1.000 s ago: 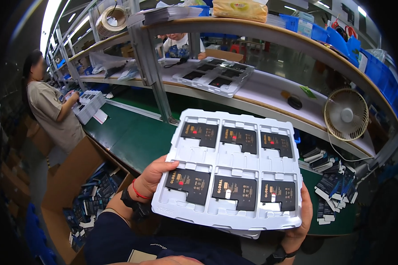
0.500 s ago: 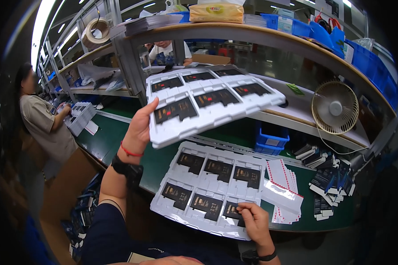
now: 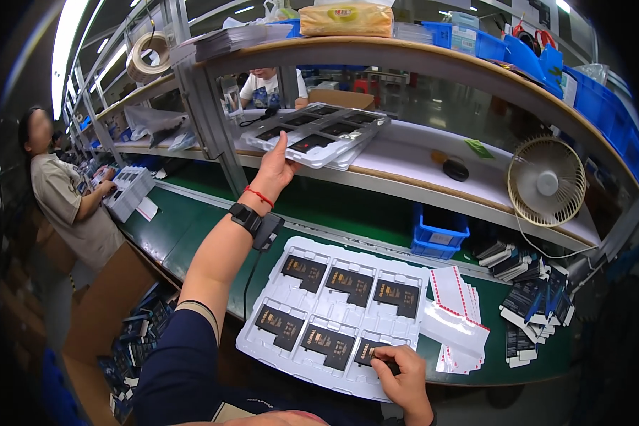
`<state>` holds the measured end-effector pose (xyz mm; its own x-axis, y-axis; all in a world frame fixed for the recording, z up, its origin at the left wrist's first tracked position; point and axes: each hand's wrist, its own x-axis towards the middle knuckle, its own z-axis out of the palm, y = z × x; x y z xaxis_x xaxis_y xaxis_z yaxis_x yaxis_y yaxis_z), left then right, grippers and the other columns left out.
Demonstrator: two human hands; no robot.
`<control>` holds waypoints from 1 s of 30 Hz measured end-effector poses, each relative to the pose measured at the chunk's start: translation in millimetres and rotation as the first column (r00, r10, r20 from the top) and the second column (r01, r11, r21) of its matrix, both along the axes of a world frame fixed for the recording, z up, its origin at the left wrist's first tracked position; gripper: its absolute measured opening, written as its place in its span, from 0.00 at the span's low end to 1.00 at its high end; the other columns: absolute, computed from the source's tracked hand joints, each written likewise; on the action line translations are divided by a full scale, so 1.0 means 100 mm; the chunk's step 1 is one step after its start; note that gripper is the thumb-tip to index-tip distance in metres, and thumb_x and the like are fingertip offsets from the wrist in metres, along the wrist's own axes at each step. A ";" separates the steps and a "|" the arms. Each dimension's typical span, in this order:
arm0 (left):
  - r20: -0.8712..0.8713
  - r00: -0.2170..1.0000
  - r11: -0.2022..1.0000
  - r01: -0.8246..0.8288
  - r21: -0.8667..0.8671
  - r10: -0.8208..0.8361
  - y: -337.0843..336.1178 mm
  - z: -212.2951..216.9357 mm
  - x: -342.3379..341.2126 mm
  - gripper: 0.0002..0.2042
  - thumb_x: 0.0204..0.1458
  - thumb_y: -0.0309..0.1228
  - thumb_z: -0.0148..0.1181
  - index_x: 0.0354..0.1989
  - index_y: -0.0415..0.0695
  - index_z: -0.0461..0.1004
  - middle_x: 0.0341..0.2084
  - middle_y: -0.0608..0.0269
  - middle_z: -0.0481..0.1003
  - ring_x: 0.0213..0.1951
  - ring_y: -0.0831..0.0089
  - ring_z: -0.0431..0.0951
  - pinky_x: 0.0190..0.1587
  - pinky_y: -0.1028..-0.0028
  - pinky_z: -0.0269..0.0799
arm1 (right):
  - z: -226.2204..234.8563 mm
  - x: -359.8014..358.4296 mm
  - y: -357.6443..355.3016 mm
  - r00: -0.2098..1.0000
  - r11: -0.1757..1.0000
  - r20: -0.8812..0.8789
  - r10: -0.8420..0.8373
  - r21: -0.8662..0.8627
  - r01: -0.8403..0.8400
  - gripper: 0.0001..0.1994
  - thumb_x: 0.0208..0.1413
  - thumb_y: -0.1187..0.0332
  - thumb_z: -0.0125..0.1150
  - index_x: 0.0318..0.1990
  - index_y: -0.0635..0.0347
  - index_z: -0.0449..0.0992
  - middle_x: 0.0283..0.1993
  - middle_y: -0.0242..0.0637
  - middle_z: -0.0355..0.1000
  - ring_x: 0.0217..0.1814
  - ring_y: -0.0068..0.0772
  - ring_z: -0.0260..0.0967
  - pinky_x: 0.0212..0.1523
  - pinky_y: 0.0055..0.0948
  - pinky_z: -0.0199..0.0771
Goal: Applying small labels to electronic components arranged in a tray on an assembly line.
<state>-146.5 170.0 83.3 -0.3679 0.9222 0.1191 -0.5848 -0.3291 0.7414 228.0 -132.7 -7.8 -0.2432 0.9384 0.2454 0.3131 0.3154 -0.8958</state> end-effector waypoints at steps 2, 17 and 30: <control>-0.214 0.977 0.986 -0.016 -0.163 -0.020 -0.09 0.05 0.00 0.26 0.56 0.54 0.57 0.41 0.38 0.69 0.29 0.59 0.75 0.28 0.68 0.79 0.30 0.67 0.79 | 0.02 0.00 0.00 1.000 1.000 0.010 -0.002 -0.002 0.002 0.08 0.47 0.76 0.66 0.35 0.66 0.78 0.30 0.40 0.76 0.33 0.34 0.74 0.35 0.27 0.73; -0.625 -0.439 0.710 0.042 0.703 0.645 -0.31 -0.10 0.14 0.21 0.56 0.47 0.57 0.55 0.51 0.72 0.55 0.50 0.68 0.60 0.50 0.63 0.63 0.51 0.50 | 0.08 0.01 0.01 0.999 0.999 0.045 0.004 0.033 -0.005 0.08 0.45 0.76 0.68 0.34 0.65 0.79 0.30 0.40 0.76 0.32 0.36 0.74 0.34 0.28 0.72; -0.704 -0.378 0.773 0.053 0.632 0.601 0.04 -0.19 0.29 0.22 0.53 0.51 0.59 0.52 0.52 0.75 0.48 0.52 0.73 0.54 0.57 0.68 0.60 0.56 0.53 | 0.07 0.01 0.03 0.997 0.997 0.078 -0.006 0.082 0.000 0.07 0.44 0.75 0.68 0.34 0.64 0.79 0.30 0.39 0.77 0.32 0.37 0.74 0.35 0.29 0.71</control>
